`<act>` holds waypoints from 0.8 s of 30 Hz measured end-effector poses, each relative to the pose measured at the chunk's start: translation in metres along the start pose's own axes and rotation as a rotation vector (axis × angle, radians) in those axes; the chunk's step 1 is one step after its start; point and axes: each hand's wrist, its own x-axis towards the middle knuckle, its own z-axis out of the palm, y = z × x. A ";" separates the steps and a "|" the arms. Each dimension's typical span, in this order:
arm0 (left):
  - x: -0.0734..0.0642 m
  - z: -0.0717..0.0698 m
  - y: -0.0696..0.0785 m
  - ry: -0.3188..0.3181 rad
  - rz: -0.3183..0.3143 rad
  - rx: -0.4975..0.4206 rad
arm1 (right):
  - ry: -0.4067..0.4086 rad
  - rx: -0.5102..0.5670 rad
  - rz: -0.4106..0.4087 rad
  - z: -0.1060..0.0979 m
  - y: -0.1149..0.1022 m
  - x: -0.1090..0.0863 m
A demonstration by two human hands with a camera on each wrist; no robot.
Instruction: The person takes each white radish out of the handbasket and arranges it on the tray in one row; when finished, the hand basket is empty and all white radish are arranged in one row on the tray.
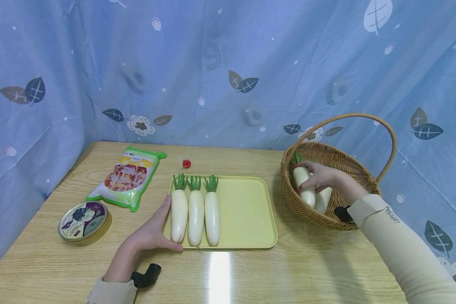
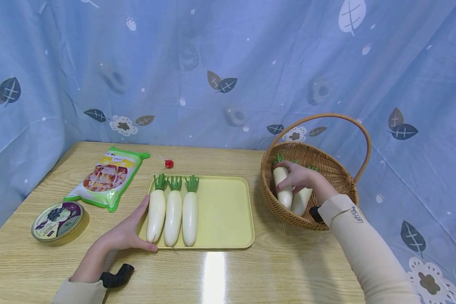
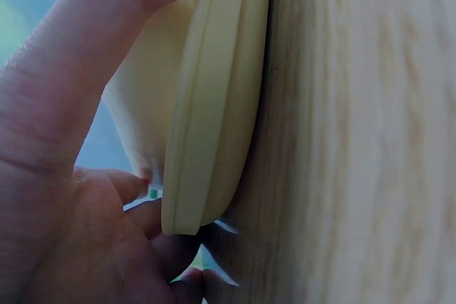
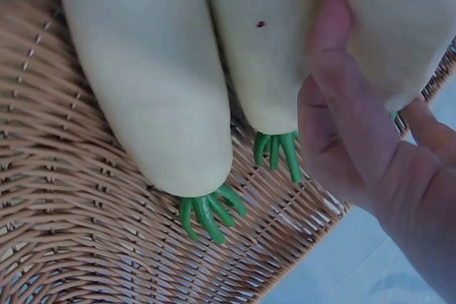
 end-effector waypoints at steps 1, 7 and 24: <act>0.000 0.000 0.000 0.000 0.000 -0.001 | 0.007 0.009 -0.006 -0.001 0.000 -0.002; -0.001 0.000 0.001 -0.003 -0.007 0.000 | 0.024 0.067 -0.056 -0.009 -0.002 -0.014; -0.001 0.000 0.001 -0.002 -0.007 0.012 | 0.045 0.091 -0.122 -0.011 -0.016 -0.043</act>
